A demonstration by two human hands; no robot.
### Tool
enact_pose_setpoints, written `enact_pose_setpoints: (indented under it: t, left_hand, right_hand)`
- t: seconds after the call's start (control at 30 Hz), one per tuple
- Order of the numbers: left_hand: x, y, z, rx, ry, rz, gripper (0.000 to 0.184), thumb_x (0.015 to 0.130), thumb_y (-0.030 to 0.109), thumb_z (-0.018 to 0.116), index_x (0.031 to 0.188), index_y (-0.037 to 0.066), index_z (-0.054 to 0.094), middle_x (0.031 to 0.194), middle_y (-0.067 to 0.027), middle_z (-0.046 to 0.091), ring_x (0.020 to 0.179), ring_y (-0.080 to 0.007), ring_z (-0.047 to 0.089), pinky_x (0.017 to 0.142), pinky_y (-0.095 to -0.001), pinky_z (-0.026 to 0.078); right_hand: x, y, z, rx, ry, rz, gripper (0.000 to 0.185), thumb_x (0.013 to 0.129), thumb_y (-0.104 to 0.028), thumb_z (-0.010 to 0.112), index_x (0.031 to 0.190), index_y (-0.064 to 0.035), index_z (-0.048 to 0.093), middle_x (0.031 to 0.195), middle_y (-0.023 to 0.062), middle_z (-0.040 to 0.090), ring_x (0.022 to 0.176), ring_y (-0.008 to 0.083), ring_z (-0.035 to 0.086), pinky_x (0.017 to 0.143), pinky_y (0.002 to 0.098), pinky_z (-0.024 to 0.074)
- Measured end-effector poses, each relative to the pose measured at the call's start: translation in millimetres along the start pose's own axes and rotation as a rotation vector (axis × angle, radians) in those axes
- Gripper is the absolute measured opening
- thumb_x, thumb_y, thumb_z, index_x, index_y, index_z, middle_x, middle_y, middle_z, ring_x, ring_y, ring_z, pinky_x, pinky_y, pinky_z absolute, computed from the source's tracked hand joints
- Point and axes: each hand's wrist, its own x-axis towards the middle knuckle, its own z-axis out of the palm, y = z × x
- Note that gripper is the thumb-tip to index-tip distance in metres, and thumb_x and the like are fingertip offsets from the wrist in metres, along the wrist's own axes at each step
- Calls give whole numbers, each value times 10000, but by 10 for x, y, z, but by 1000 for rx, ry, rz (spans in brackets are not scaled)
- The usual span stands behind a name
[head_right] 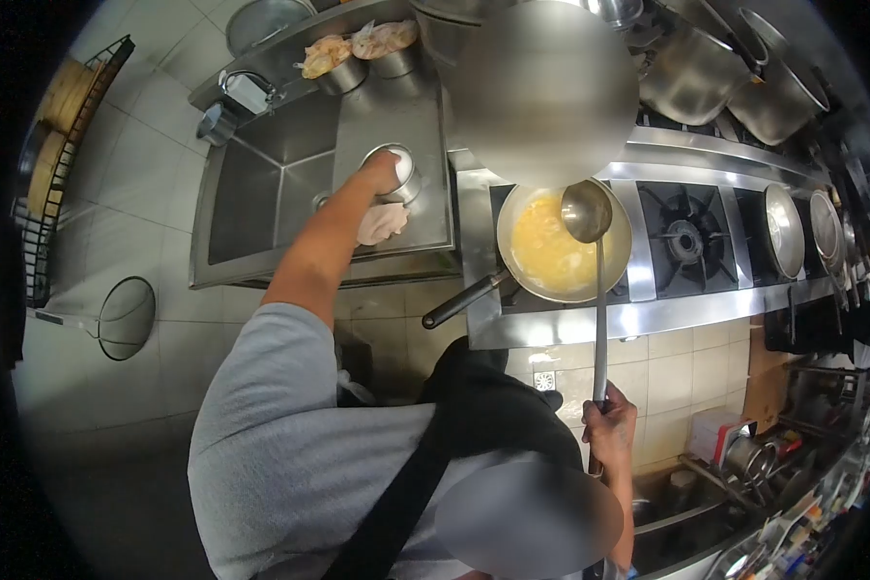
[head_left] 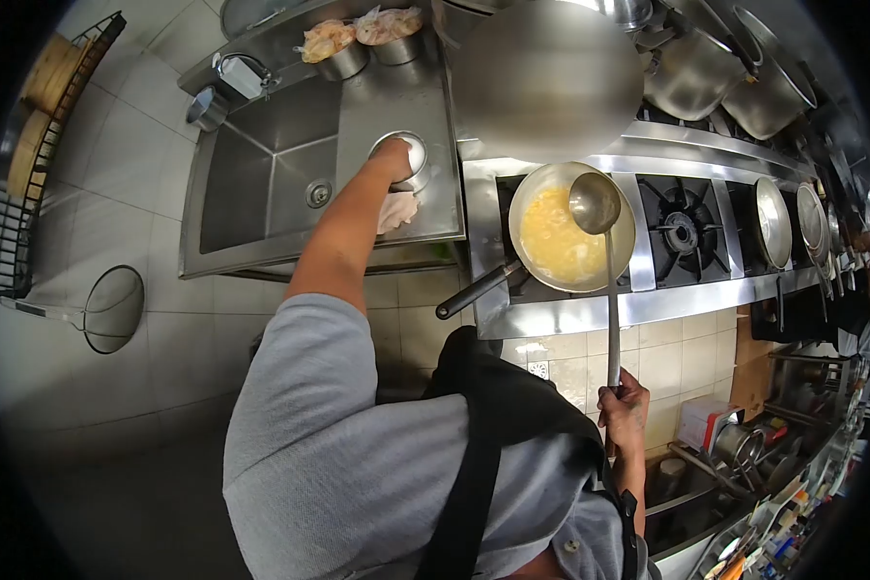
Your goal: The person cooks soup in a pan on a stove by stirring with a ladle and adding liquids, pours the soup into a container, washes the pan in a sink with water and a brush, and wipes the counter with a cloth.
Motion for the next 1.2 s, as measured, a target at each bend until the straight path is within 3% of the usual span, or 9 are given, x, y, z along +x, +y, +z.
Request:
enact_pose_setpoints:
  t: [0.17, 0.37, 0.47, 0.67, 0.8, 0.9, 1.0, 1.1, 1.2]
  left_hand:
    - [-40, 51, -47, -39, 6, -56, 467, 717, 109, 634, 1176, 28, 608, 1246, -198, 558, 1187, -300, 521, 1008, -351, 414]
    - [96, 1, 134, -190, 96, -131, 344, 733, 58, 590, 1070, 23, 649, 1143, -217, 606, 1061, -349, 593, 890, -396, 483]
    - [105, 47, 114, -166, 52, -215, 285, 741, 80, 626, 1010, -6, 670, 1096, -216, 630, 1018, -341, 619, 887, -386, 491]
    - [51, -102, 149, -256, 255, -151, 269, 666, 123, 731, 920, 40, 699, 972, -196, 669, 913, -309, 655, 831, -366, 514]
    - [-44, -241, -18, -474, 273, -181, 280, 635, 189, 816, 811, 28, 669, 763, -138, 668, 716, -236, 669, 687, -345, 533]
    - [15, -372, -31, -749, 253, -180, 243, 686, 169, 804, 784, 10, 649, 684, -123, 647, 569, -210, 632, 558, -335, 516]
    - [-169, -230, -257, -791, 230, -157, 193, 736, 126, 766, 830, -8, 662, 655, -126, 637, 483, -206, 600, 477, -331, 496]
    - [54, -365, -78, -875, 107, -175, 203, 737, 91, 744, 919, 20, 687, 738, -135, 673, 640, -215, 666, 586, -338, 526]
    - [-38, -324, -7, -351, 190, 147, 319, 728, 55, 722, 1045, 62, 682, 910, -153, 690, 850, -240, 675, 747, -322, 526]
  right_hand:
    - [49, -44, 41, -5, -20, -10, 398, 785, 1, 550, 1179, 54, 558, 592, 20, 512, 406, 67, 437, 349, 218, 386]
    - [-17, -78, 73, 24, -9, 14, 330, 793, 2, 549, 1117, 54, 581, 598, 24, 517, 401, 66, 444, 350, 218, 382]
    - [-57, -25, 42, 17, -6, 22, 289, 795, 1, 553, 1077, 52, 593, 597, 28, 519, 396, 68, 447, 349, 218, 379]
    - [-106, -34, -54, 2, -23, 11, 326, 789, -12, 565, 1108, 50, 584, 602, 31, 529, 402, 79, 463, 365, 231, 393]
    - [-89, 9, -81, -5, -12, 1, 305, 789, -20, 559, 1085, 46, 592, 596, 32, 527, 393, 78, 462, 364, 230, 394]
    - [-70, 16, -78, -8, -19, -14, 294, 787, -27, 555, 1068, 52, 594, 584, 31, 524, 388, 80, 464, 364, 230, 390]
    - [-56, -3, -86, -24, -36, 3, 295, 783, -27, 553, 1063, 59, 594, 575, 29, 522, 388, 83, 469, 363, 231, 385]
    - [-46, -6, -84, -27, -39, -7, 297, 779, -25, 552, 1059, 65, 593, 574, 30, 523, 389, 86, 470, 364, 233, 382]
    - [-40, -35, -73, -18, -46, -1, 300, 778, -25, 552, 1060, 66, 591, 580, 34, 527, 389, 87, 470, 365, 234, 386]
